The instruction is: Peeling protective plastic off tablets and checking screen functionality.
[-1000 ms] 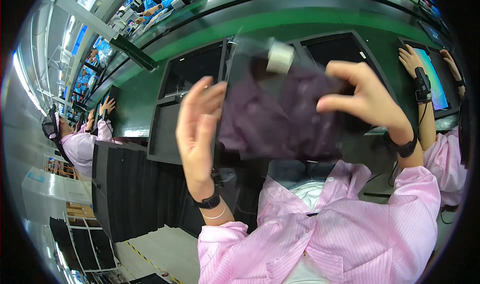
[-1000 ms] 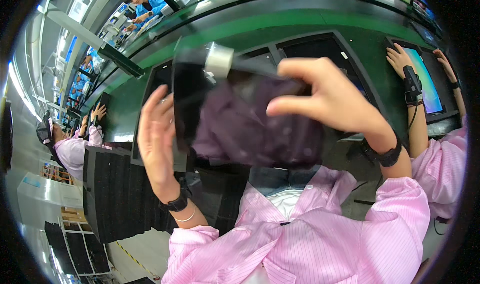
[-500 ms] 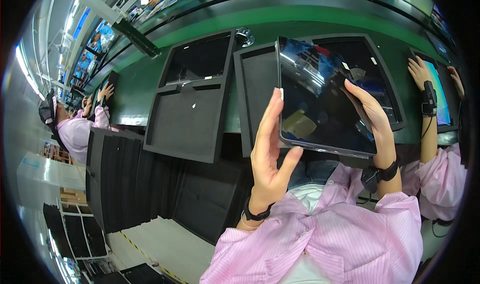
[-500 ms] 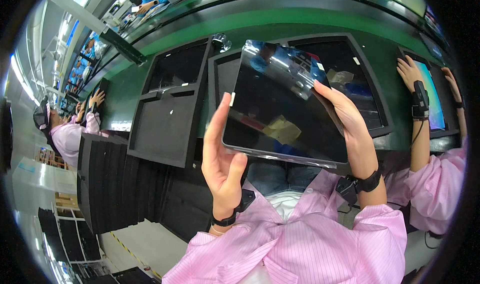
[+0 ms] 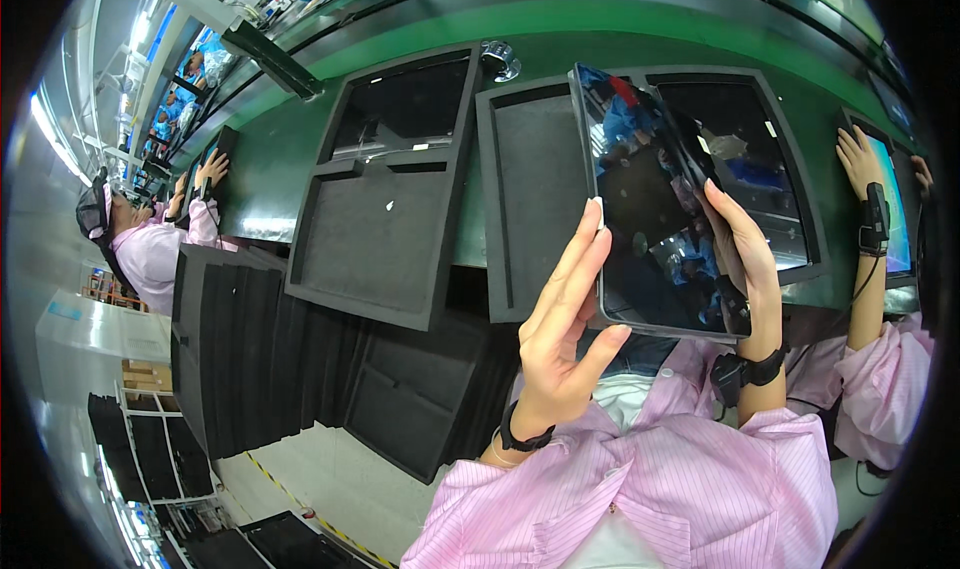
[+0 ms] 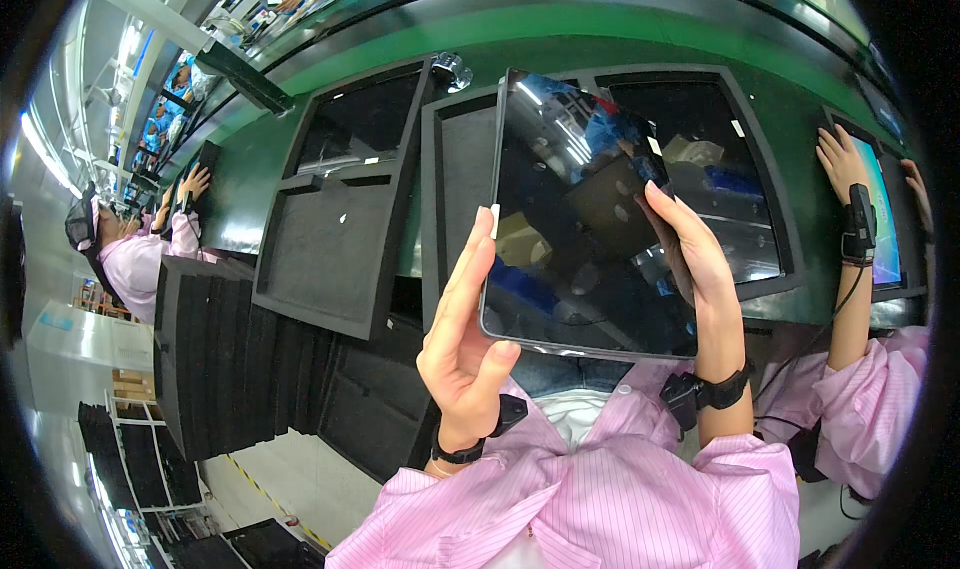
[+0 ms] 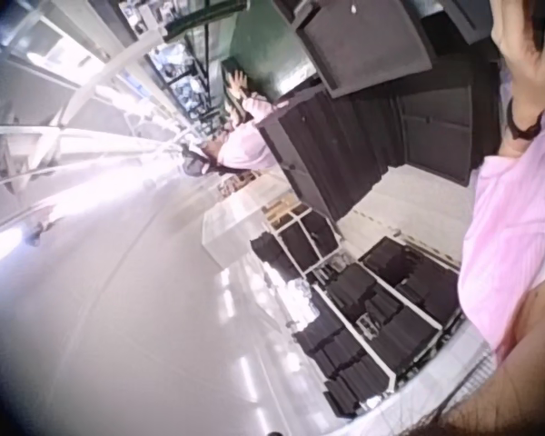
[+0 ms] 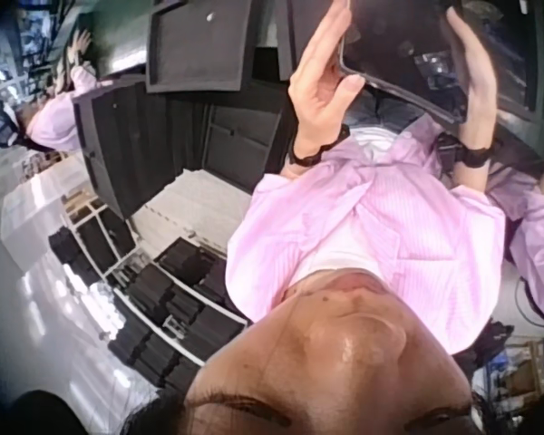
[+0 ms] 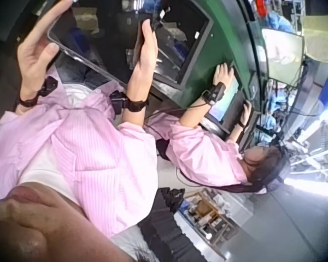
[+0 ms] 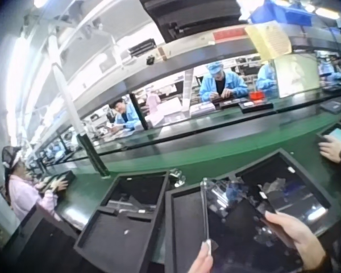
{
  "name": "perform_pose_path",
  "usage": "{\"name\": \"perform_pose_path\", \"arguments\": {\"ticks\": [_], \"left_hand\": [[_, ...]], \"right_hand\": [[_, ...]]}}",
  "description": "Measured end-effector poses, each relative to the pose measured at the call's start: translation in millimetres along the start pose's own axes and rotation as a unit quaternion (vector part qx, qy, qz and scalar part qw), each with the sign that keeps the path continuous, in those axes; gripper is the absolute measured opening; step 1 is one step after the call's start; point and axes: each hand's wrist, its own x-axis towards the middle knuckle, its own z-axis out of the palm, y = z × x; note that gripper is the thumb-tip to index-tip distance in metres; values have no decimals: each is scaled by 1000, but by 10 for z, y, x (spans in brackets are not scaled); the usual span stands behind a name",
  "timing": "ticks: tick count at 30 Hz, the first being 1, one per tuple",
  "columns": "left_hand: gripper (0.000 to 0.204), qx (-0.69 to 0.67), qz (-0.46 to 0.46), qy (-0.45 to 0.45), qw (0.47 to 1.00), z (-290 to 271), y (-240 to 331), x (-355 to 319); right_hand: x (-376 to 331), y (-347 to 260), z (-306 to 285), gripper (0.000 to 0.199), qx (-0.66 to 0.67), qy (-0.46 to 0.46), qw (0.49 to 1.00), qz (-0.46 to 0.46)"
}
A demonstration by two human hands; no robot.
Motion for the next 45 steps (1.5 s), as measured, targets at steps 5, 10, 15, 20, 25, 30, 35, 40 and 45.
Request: {"name": "perform_pose_path", "arguments": {"ticks": [5, 10, 15, 20, 25, 30, 35, 40, 45], "left_hand": [[63, 22, 5, -11, 1000, 42, -26, 27], [68, 78, 49, -6, 996, 90, 5, 67], [67, -9, -14, 7, 1000, 72, 5, 19], [52, -218, -103, 14, 970, -109, -31, -115], [43, -370, -213, 59, 902, -105, 45, -221], [51, -475, -259, 85, 837, -165, -21, -458], [52, -512, -266, 64, 814, -215, -122, -596], [54, -467, -226, 94, 850, -170, -69, -626], [61, -473, -231, 160, 835, -124, 2, -535]], "right_hand": [[27, 52, -113, 26, 21, 26, 999, 4], [-31, -32, -46, 25, 21, 17, 1000, 6], [-39, -30, 46, 27, 25, 40, 999, 13], [-35, 9, 9, 32, -11, 27, 1000, 3], [-55, -54, -14, 37, -84, -4, 996, -11], [-58, -37, 58, 38, -134, 3, 991, -10], [-78, -70, 104, 38, -189, -11, 982, -8], [-47, -50, 93, 38, -213, -27, 977, -15], [-91, -38, 143, 36, -154, -16, 988, -5]]}}
